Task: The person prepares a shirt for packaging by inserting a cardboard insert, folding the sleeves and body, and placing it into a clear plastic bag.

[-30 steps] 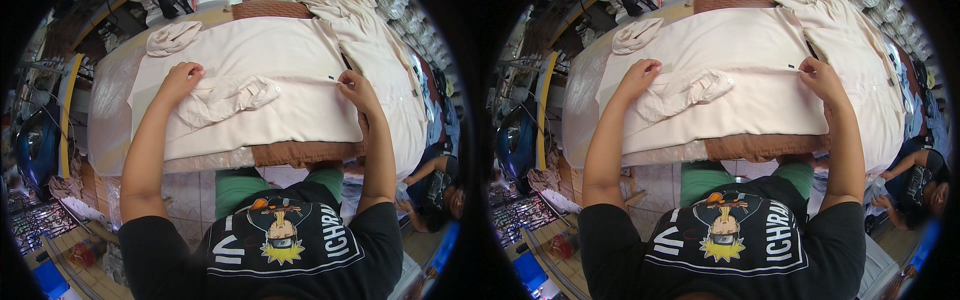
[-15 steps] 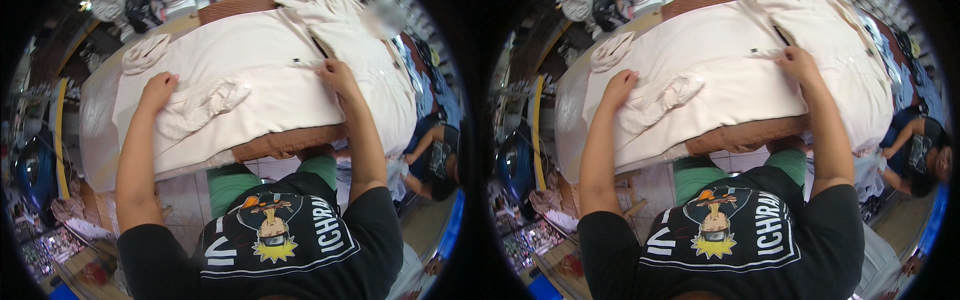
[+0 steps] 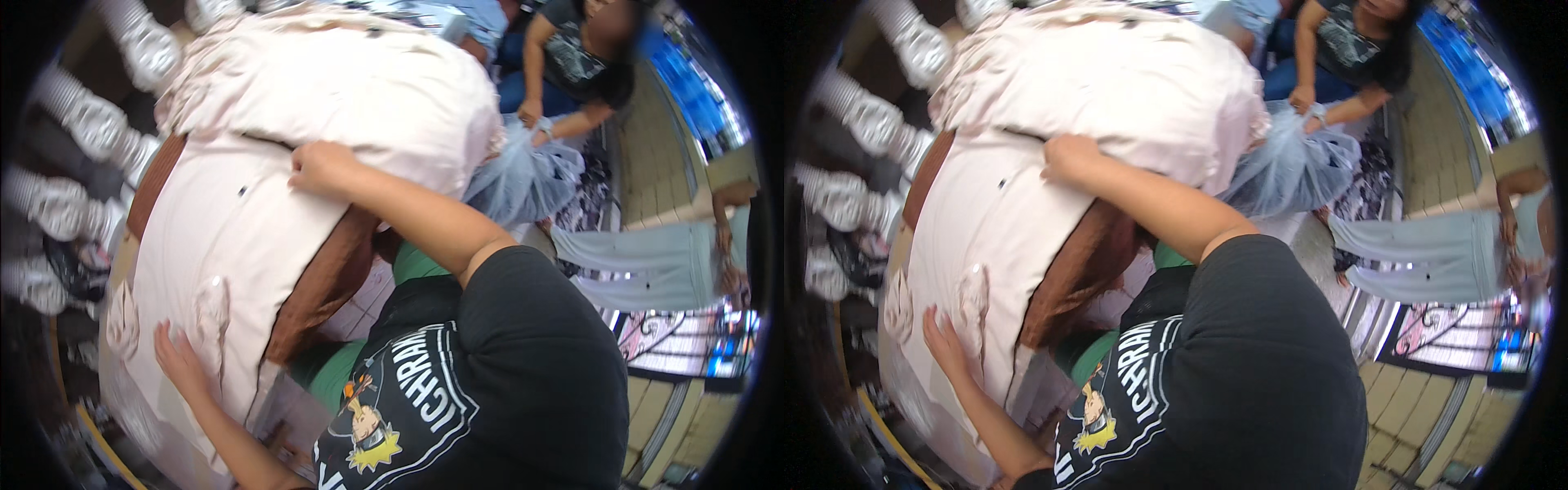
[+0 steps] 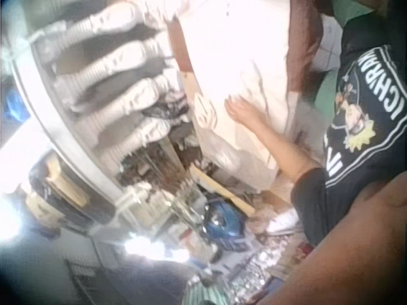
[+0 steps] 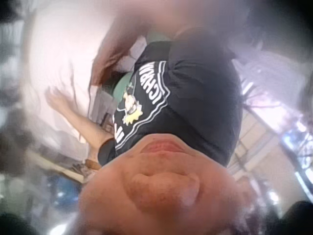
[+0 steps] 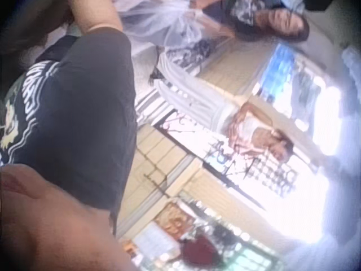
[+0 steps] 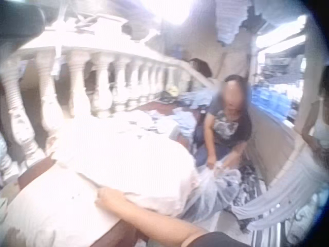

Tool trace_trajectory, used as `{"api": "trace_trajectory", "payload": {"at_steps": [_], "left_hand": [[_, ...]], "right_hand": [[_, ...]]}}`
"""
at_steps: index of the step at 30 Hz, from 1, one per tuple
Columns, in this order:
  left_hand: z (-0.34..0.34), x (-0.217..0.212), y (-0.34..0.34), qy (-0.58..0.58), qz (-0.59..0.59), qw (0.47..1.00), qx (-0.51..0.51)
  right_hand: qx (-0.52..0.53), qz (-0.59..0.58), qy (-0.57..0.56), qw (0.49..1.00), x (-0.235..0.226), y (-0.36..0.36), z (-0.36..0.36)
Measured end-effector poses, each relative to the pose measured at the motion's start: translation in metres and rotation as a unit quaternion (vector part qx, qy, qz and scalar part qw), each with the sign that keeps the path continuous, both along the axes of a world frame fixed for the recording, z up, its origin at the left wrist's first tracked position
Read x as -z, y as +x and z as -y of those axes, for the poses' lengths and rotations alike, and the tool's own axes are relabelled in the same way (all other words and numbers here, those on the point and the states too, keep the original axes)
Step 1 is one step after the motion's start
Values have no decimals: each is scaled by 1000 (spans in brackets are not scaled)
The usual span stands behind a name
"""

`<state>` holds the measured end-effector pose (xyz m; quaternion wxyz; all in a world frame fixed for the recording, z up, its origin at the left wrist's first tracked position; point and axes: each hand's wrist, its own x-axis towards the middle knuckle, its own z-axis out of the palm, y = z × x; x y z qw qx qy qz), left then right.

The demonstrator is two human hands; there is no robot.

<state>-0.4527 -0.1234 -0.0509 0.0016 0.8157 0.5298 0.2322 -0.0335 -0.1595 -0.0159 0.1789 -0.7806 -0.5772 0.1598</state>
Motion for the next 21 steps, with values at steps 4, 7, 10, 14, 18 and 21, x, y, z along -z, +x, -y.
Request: {"api": "trace_trajectory", "payload": {"at_steps": [4, 7, 10, 14, 18, 21], "left_hand": [[63, -10, 57, -66, -65, 995, -34], [70, 13, 56, -90, -85, 991, -55], [74, 20, 57, -81, -89, 991, -57], [73, 21, 58, -82, -86, 992, -48], [74, 23, 56, -78, -95, 991, -48], [72, 24, 58, -83, -110, 989, -46]], "right_hand": [[1, 22, -28, 999, -7, 19, 39], [29, 20, -82, 996, -17, 27, 64], [40, 1, -127, 991, -22, 25, 77], [5, -15, -96, 995, -9, 22, 80], [-3, -89, -67, 994, -3, 19, 78], [37, -144, -7, 989, 1, 22, 80]]}}
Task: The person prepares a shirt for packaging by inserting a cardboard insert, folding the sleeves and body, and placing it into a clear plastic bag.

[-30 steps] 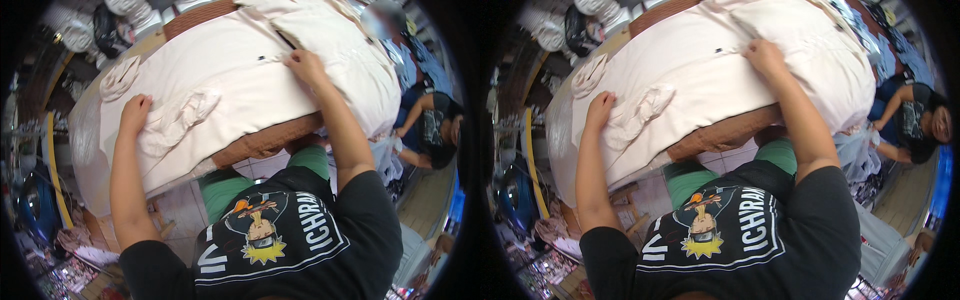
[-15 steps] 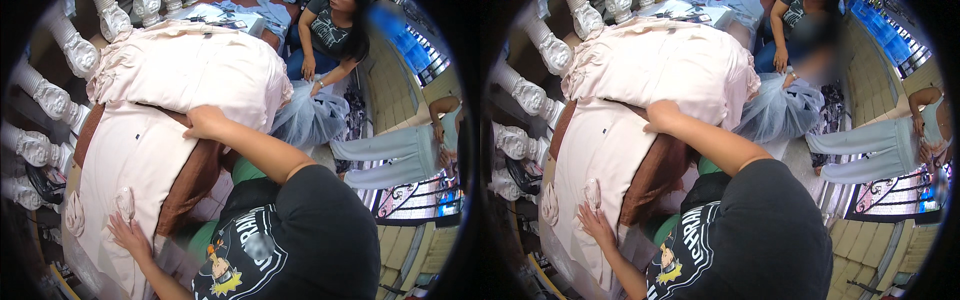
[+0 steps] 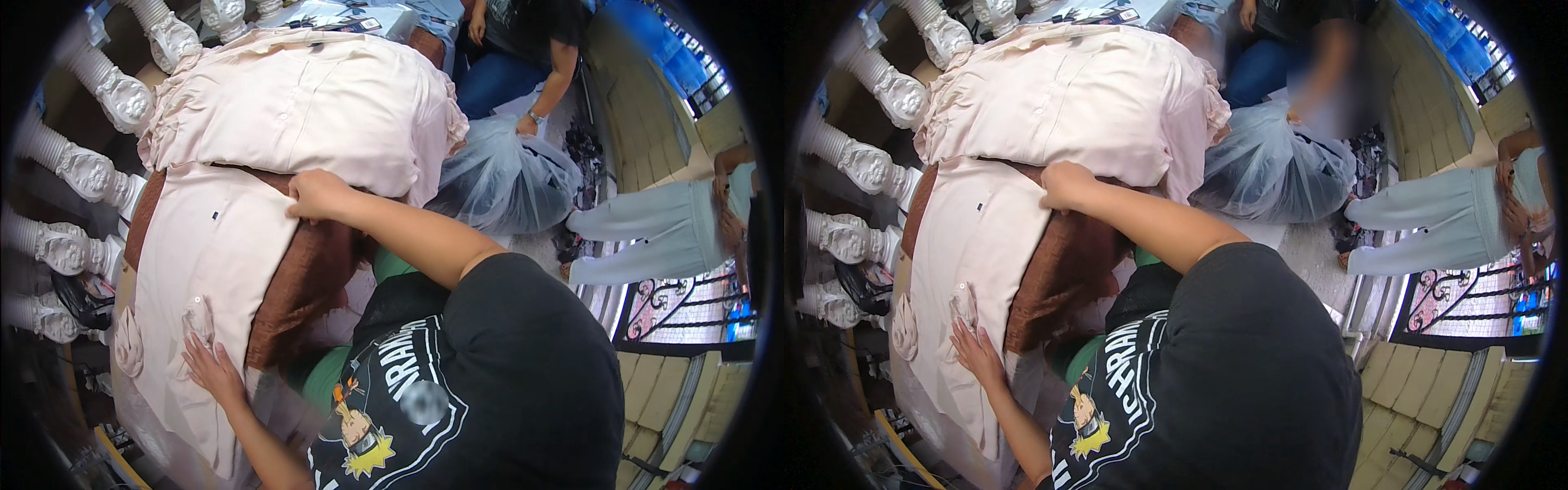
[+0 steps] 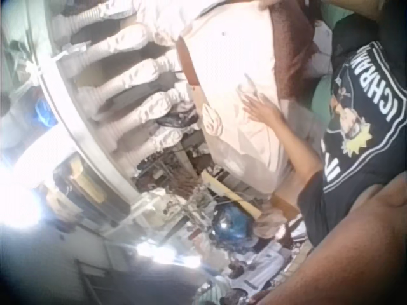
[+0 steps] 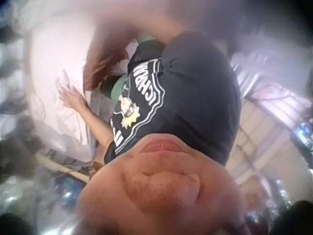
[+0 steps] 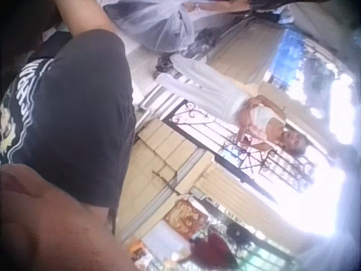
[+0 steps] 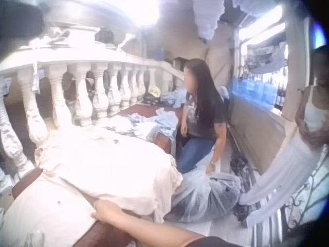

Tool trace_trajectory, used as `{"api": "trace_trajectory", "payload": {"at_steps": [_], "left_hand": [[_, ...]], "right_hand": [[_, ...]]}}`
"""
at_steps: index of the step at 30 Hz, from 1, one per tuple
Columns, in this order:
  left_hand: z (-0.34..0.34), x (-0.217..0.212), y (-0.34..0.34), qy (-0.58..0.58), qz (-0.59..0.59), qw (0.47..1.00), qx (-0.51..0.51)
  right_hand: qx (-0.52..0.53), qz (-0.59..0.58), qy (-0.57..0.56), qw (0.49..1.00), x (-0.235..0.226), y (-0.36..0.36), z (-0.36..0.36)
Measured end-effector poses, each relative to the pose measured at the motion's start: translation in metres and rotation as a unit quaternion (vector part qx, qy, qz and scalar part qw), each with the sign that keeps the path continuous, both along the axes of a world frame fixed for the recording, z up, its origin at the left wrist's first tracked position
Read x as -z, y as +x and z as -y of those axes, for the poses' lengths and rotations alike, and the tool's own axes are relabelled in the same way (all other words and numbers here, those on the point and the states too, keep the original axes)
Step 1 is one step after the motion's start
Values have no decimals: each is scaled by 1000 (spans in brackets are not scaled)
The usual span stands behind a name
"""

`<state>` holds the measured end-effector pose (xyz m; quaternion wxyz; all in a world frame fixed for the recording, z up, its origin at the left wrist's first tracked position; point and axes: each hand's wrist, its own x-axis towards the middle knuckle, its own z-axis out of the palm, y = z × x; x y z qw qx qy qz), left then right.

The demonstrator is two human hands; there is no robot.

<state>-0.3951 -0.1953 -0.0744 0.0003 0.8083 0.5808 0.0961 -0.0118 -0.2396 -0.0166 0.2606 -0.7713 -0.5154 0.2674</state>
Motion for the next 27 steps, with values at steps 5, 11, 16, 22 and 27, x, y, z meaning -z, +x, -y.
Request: {"api": "trace_trajectory", "payload": {"at_steps": [5, 11, 16, 22, 27], "left_hand": [[-3, 1, -4, 11, -21, 1000, 2], [-10, 13, -12, 4, -4, 1000, -9], [-4, 0, -16, 0, 187, 982, -3], [-74, -65, -107, 213, 269, 938, -40], [-160, -79, -175, 84, 116, 978, -149]], "right_hand": [[14, -34, -8, 999, 6, 12, -7], [-22, 153, 45, 987, 28, 16, -21], [14, 129, 73, 989, -17, 6, -23], [-136, 129, 141, 972, -62, -57, -86], [-275, 255, 216, 902, -40, -79, -212]]}}
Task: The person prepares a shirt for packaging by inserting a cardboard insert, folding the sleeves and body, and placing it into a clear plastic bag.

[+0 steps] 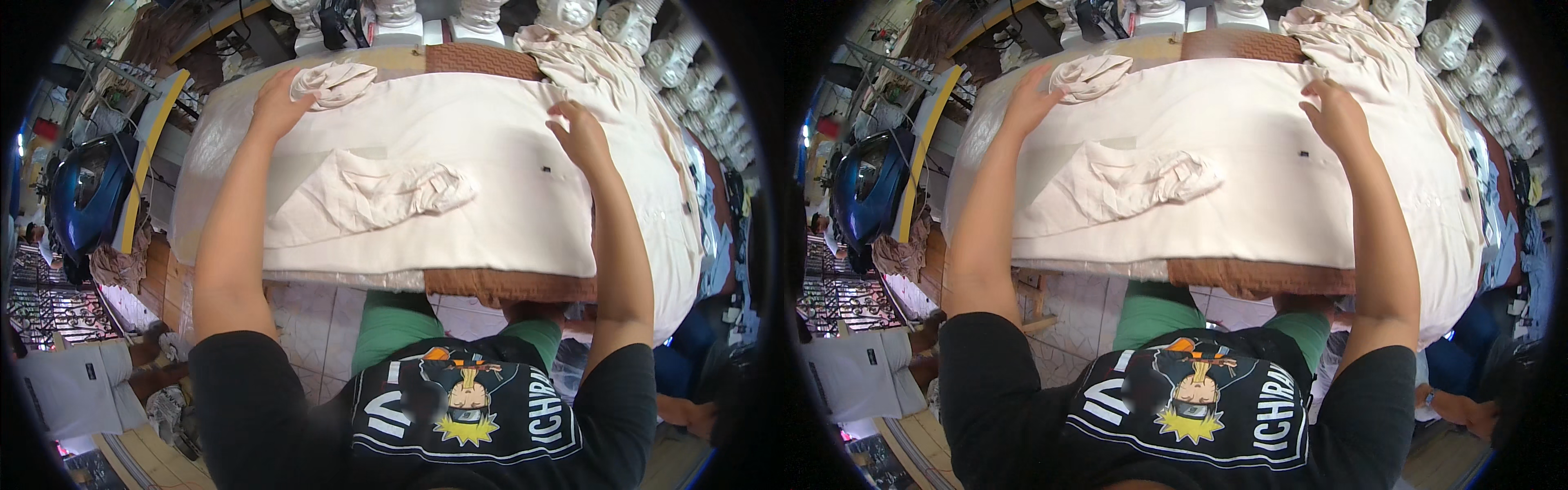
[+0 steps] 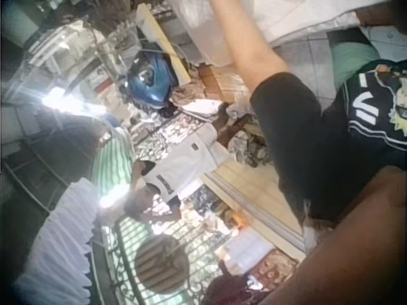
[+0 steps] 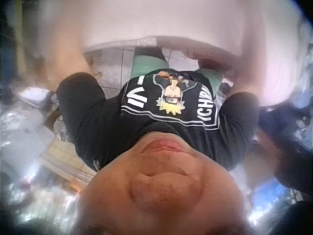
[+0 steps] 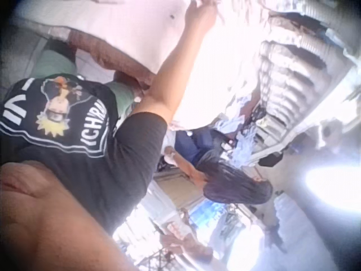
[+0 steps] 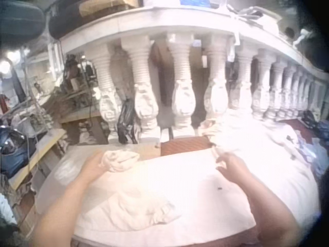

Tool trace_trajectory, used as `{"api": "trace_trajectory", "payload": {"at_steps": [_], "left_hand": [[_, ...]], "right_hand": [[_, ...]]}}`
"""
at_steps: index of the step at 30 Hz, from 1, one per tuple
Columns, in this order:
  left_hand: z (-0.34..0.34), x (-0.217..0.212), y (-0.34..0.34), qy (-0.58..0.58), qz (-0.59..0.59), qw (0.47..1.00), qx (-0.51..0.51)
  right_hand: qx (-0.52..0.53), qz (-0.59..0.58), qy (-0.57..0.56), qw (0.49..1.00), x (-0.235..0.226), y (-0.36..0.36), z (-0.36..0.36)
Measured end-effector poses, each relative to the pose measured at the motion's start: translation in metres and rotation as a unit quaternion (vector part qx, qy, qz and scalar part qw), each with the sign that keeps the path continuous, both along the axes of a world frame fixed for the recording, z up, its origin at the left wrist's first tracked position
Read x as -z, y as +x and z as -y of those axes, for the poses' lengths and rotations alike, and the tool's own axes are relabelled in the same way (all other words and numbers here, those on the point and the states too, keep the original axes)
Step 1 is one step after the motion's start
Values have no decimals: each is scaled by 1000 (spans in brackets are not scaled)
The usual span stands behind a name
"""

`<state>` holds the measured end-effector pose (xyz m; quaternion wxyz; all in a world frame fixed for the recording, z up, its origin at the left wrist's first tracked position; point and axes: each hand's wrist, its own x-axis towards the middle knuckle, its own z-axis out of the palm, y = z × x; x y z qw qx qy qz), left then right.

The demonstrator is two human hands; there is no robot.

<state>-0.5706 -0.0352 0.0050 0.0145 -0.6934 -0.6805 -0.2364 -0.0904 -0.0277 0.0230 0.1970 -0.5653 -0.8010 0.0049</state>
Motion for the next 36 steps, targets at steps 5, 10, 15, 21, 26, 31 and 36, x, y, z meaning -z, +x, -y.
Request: {"api": "trace_trajectory", "payload": {"at_steps": [5, 10, 15, 21, 26, 31, 36], "left_hand": [[-45, 4, 21, -188, -230, 953, -54], [-82, 40, -25, -197, -67, 978, -3], [-93, 20, -38, -118, 103, 986, 62], [-49, -50, -49, -55, 142, 987, 49], [74, -95, -91, 52, 87, 995, -8], [240, -68, -46, 21, 271, 962, -10], [292, 13, -11, -104, 316, 943, -2]], "right_hand": [[18, 107, 22, 994, 30, -14, -87], [-22, 177, 8, 984, 61, -9, -130], [22, 256, -24, 966, 42, -14, -124], [25, 127, 11, 992, 25, 1, -106], [34, -1, 92, 995, -8, -4, -11], [15, -76, 131, 988, 20, 13, 96], [-22, -1, 60, 998, 61, 12, 130]]}}
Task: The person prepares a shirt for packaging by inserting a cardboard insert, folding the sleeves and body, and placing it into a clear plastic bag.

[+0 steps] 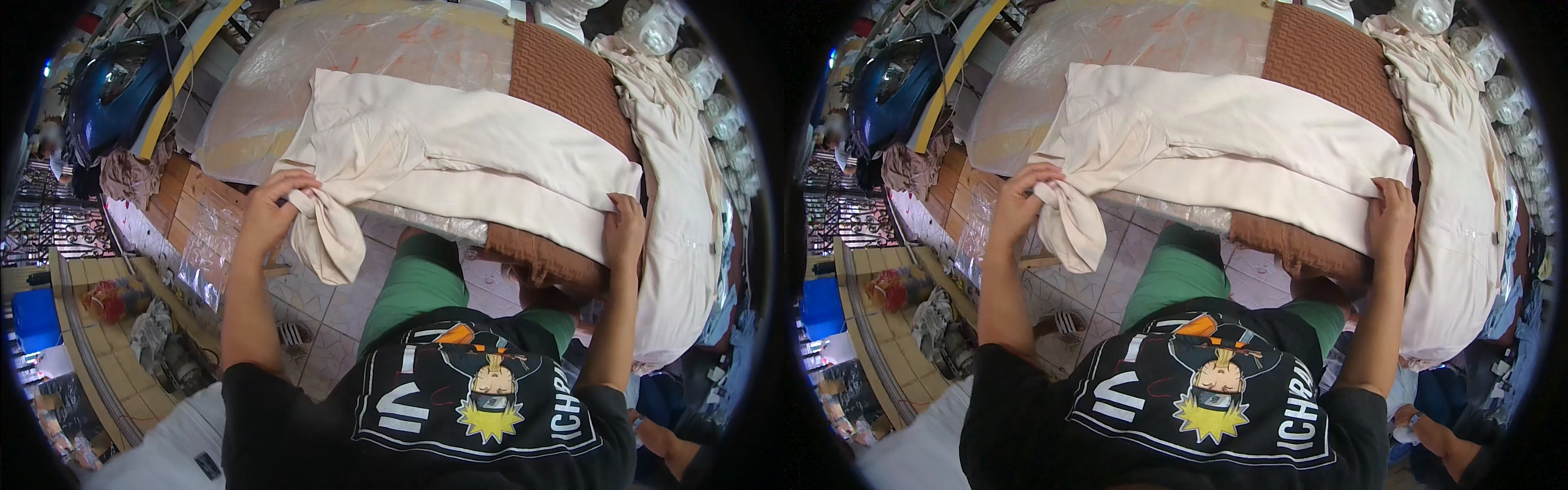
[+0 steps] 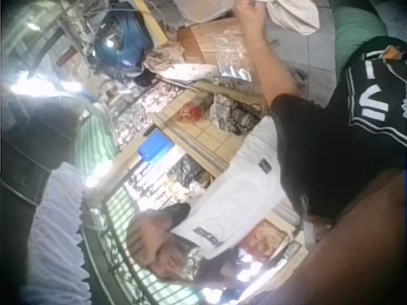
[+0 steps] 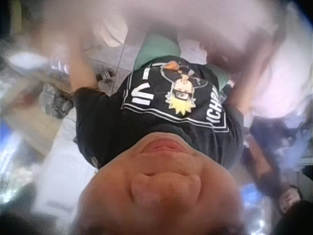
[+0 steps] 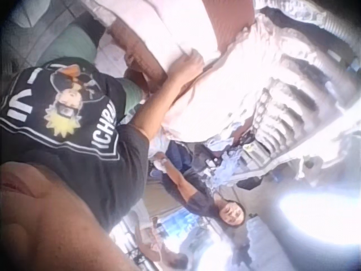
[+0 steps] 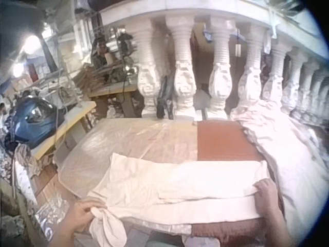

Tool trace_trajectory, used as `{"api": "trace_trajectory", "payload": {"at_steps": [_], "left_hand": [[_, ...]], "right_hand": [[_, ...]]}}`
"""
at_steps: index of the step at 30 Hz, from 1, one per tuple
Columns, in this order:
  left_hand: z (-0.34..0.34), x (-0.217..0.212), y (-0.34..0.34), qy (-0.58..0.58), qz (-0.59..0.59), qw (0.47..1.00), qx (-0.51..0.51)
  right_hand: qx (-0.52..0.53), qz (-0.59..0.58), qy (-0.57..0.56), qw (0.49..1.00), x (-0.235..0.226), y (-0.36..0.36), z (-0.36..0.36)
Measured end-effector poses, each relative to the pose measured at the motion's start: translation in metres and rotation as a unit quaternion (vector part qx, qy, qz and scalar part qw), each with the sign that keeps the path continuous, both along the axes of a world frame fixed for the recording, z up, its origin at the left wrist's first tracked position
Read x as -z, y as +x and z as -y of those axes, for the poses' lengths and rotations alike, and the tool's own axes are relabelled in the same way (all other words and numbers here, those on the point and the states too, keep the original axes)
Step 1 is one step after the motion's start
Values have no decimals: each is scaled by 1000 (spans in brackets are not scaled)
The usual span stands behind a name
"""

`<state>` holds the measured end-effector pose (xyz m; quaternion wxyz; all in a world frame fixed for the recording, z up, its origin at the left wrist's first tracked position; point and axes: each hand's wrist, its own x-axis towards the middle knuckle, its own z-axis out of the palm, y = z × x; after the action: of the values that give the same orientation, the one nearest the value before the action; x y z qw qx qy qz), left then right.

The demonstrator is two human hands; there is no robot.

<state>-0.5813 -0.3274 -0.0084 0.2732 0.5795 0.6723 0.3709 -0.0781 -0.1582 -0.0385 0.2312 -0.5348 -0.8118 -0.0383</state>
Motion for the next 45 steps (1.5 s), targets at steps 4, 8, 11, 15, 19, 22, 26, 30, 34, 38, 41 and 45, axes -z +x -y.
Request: {"api": "trace_trajectory", "payload": {"at_steps": [4, 8, 11, 15, 19, 22, 26, 30, 34, 38, 41, 45], "left_hand": [[7, 9, 2, -5, 9, 1000, -15], [13, -7, -11, -42, -4, 999, 24], [15, -12, -22, -133, -82, 979, 130], [3, -30, -27, -171, -17, 979, 109], [-51, -32, -26, -112, -78, 990, 37], [-109, -19, -3, -24, -106, 993, 37], [-172, 44, -3, 86, -270, 957, 56], [-188, 74, 36, -81, -401, 912, -27], [-188, 87, 26, -86, -398, 912, -50], [-182, 87, 25, -92, -392, 914, -57], [-185, 87, 26, -81, -390, 916, -48], [-188, 88, 23, -68, -391, 917, -40]], "right_hand": [[31, 14, 34, 999, -13, 1, 8], [34, -34, 70, 996, -20, 11, 4], [23, -17, 77, 997, -17, 17, 12], [27, -7, 22, 999, -17, 25, 25], [112, 31, -157, 981, -49, 35, 33], [128, -21, -113, 985, -69, 26, 21], [43, -46, 12, 998, -34, 4, -31], [121, 122, -86, 981, 17, -13, -42], [137, -9, -71, 988, 27, 19, -45], [271, -190, -79, 940, -24, 32, -47], [369, -98, -173, 908, -33, 32, -62], [375, -85, -177, 906, -21, 27, -81]]}}
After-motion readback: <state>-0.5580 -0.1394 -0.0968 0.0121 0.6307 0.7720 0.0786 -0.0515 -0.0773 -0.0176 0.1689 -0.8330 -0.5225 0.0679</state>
